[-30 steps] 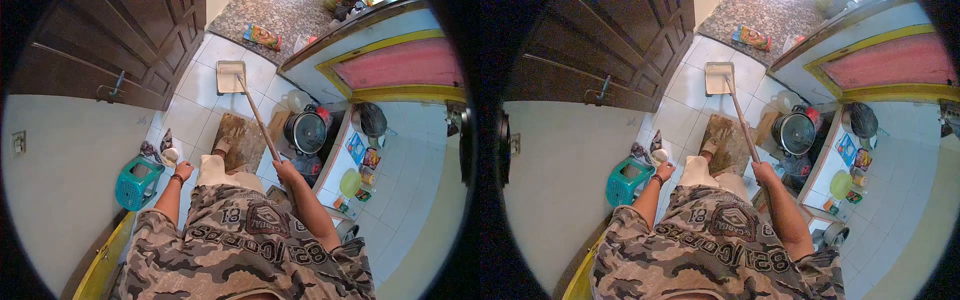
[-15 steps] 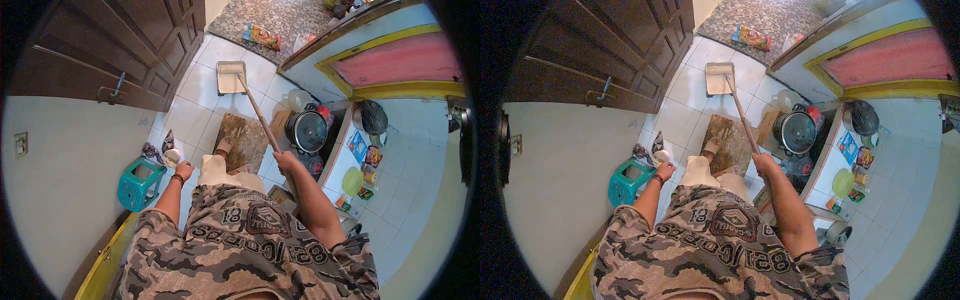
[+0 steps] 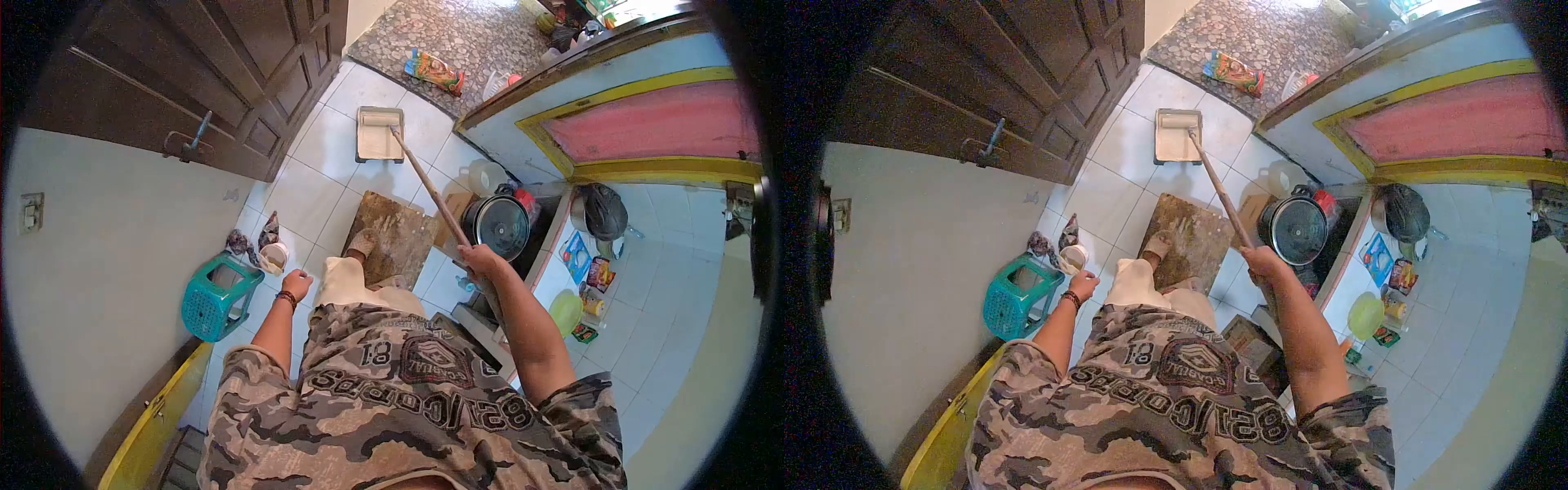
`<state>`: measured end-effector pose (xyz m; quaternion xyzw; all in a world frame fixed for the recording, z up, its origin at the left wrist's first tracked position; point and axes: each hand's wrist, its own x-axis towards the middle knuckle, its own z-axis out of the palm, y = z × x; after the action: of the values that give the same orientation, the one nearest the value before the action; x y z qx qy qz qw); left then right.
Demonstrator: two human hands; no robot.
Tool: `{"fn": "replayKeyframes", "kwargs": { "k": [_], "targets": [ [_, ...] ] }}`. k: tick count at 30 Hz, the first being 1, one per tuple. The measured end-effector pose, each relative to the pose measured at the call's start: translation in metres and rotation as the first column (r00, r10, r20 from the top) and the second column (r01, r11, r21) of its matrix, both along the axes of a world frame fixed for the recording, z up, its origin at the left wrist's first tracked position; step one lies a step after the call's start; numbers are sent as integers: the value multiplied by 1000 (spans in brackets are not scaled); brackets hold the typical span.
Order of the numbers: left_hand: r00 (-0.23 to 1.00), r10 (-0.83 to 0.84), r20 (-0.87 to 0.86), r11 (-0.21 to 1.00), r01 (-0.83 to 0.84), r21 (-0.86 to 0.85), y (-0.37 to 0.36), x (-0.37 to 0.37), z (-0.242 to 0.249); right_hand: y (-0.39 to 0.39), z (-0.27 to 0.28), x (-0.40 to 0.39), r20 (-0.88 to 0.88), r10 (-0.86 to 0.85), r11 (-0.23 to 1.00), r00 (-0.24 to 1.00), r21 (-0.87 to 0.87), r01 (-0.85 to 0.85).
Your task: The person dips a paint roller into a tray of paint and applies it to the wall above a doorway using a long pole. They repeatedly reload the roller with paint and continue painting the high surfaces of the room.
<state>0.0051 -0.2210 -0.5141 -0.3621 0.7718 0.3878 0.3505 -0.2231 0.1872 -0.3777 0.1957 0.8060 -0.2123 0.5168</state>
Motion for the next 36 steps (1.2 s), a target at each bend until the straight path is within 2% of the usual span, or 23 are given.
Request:
{"fn": "replayKeyframes", "kwargs": {
  "k": [3, 5, 7, 8, 12, 15, 18, 21, 22, 24, 28, 30, 32, 33, 34, 36],
  "targets": [
    [1000, 20, 12, 999, -20, -25, -5, 5, -2, -4, 17, 19, -23, -26, 1000, 999, -18, 26],
    [998, 11, -60, 999, -14, -50, -10, 14, -23, -4, 20, 38, -49, -7, 1000, 999, -12, 6],
    [999, -9, -41, 999, 7, -50, -9, 7, -8, 1, 17, 64, -95, -136, 990, 986, -38, 133],
    [999, -27, -23, 998, 26, -50, -7, 1, 0, 4, 19, 71, -106, -87, 996, 991, -21, 85],
    [997, -81, -16, 996, 80, -37, -5, -11, -8, 8, 24, 110, -95, -136, 990, 986, -46, 133],
    [986, -145, -78, 989, 142, -33, -1, -15, -20, -1, 64, 137, -84, -62, 995, 995, 78, 68],
    [998, -50, -48, 998, 52, 48, 3, -19, -30, 11, 76, 168, -100, -37, 999, 994, 4, 37],
    [994, -103, -43, 994, 105, 32, 9, -29, -11, 33, 57, 203, -95, 62, 998, 994, 7, -62],
    [994, -104, -40, 994, 105, 33, 9, -27, -14, 35, 50, 210, -37, 90, 991, 995, 103, -86],
    [969, -175, -175, 984, 169, -49, 10, -24, -15, 36, 51, 217, -36, 61, 996, 997, 66, -59],
    [961, -230, -154, 973, 227, -37, 26, -45, -1, 32, 48, 219, -40, 57, 998, 998, 3, -57],
    [942, -203, -267, 975, 220, 37, 50, -63, 5, 32, 49, 220, -34, 68, 997, 997, 33, -67],
    [907, -251, -338, 940, 311, 137, 85, -88, 33, 31, 50, 219, -29, 83, 995, 996, 62, -81],
    [840, -375, -393, 884, 452, 122, 107, -98, 32, 30, 48, 217, -12, 48, 996, 999, 72, -47],
    [752, -487, -444, 808, 581, 99, 131, -106, 32, 28, 47, 214, 4, 13, 997, 1000, 82, -14],
    [531, -723, -442, 572, 819, 47, 176, -123, 61, 23, 48, 206, -19, 35, 995, 999, 89, -33]
  ]
}}
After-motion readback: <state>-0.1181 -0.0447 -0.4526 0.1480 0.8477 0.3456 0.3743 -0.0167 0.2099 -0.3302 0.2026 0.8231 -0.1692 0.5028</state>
